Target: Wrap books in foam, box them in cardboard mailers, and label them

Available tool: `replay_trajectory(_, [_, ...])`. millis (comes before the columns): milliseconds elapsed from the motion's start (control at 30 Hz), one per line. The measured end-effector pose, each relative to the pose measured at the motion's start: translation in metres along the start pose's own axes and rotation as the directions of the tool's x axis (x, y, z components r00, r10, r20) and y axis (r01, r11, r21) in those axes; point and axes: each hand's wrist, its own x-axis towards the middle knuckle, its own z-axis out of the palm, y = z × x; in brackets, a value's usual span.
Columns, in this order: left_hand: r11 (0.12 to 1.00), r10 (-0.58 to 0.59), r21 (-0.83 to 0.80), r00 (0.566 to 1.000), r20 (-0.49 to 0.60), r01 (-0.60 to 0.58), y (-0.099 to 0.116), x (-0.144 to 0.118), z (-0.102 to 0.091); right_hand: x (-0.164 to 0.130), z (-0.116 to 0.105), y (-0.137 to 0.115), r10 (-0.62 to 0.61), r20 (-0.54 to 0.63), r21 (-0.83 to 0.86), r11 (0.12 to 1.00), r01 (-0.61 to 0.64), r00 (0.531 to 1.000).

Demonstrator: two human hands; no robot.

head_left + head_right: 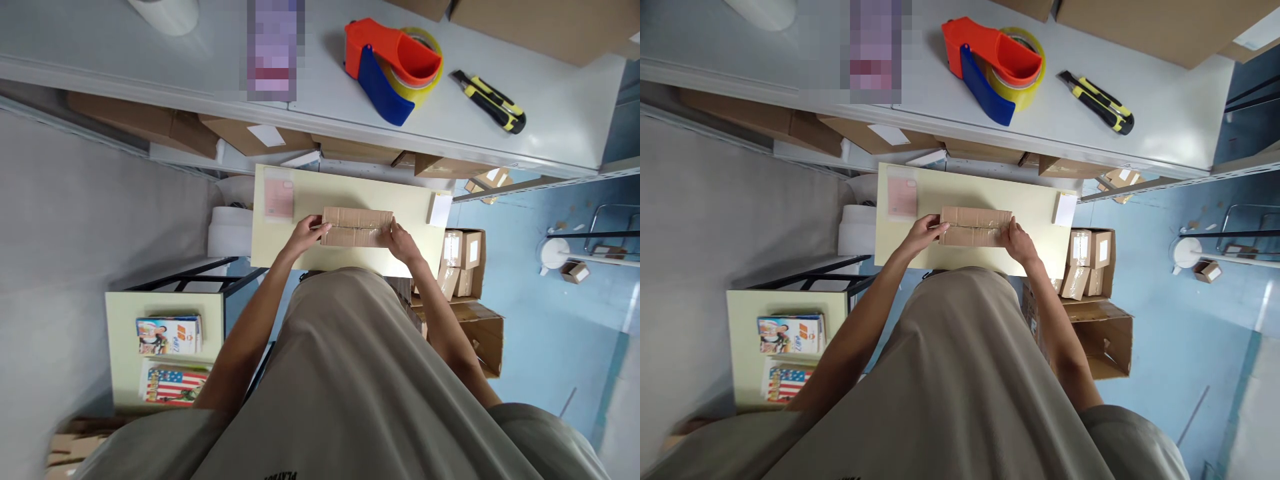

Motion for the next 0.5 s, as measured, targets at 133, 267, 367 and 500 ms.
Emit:
replay_trajectory(133, [1.0,-0.011,-0.003,1.0,0.006,0.011,0.0,0.0,0.0,0.0,-0.004,-0.004,0.014,0.018,-0.016,1.0,-0.014,1.0])
replay_trajectory(267, [1.0,-0.025,0.014,1.0,0.004,0.025,-0.001,0.002,0.001,0.0,-0.008,-0.011,0.058,0.001,-0.014,0.998,-0.058,0.998])
replay_trajectory(367, [0.999,-0.008,0.047,1.0,-0.014,0.008,0.001,0.003,0.003,0.0,-0.009,-0.019,0.145,-0.013,-0.029,0.989,-0.145,0.989])
replay_trajectory(500, [0.998,-0.02,0.055,1.0,-0.013,0.021,0.005,0.004,0.002,0.0,-0.011,-0.025,0.184,-0.035,-0.029,0.982,-0.185,0.982])
